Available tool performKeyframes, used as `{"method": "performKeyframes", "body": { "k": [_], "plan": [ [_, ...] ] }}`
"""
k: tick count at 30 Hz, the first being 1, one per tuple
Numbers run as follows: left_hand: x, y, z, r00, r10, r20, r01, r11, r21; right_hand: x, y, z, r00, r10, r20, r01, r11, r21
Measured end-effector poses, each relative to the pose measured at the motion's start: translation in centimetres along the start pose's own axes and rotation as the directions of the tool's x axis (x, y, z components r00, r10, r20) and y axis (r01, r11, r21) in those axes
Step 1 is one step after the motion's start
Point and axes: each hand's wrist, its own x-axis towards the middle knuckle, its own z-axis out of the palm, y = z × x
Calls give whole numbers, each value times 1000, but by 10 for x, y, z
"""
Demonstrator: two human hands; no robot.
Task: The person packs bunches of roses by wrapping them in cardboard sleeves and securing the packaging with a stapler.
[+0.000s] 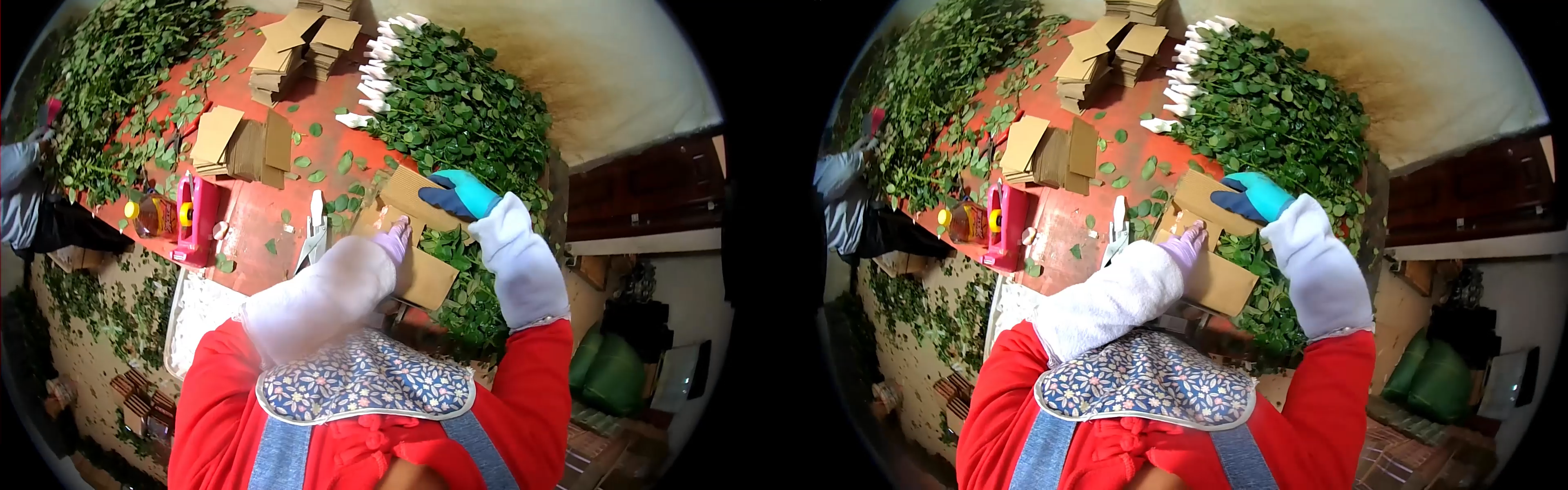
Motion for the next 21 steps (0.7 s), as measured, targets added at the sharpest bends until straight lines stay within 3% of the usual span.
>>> {"method": "performKeyframes", "body": {
  "k": [2,3,4,5,10,12,14,16,18,19,21],
  "plan": [
    [3,-2,9,998,-38,-42,28,977,-213,0,10,9,997,19,-79,-6,988,152],
    [5,-3,14,996,-60,-59,37,943,-329,-4,8,15,987,39,-156,-39,999,4],
    [7,-4,19,994,-81,-76,43,912,-409,-9,10,25,964,-49,-262,5,986,-167],
    [7,-5,21,991,-97,-91,44,882,-469,-16,-1,27,966,-40,-255,-13,979,-206],
    [-2,-6,33,973,-165,-160,33,791,-611,-27,1,45,954,-80,-289,0,964,-267],
    [-2,-5,36,967,-182,-177,23,757,-653,-35,11,58,923,-275,-267,168,916,-364],
    [-1,-4,39,961,-198,-192,9,718,-696,-41,33,86,860,-439,-260,354,881,-314],
    [0,-4,43,956,-213,-200,-2,679,-734,-57,24,102,840,-452,-301,316,858,-405],
    [0,-4,48,948,-239,-210,-13,630,-776,-66,23,117,812,-480,-332,385,869,-312],
    [-1,-5,52,941,-256,-221,-25,599,-800,-63,50,125,964,60,-259,100,821,562],
    [-7,-5,61,896,-355,-267,-91,441,-893,-88,-10,132,947,151,-285,16,861,509]
  ]
}}
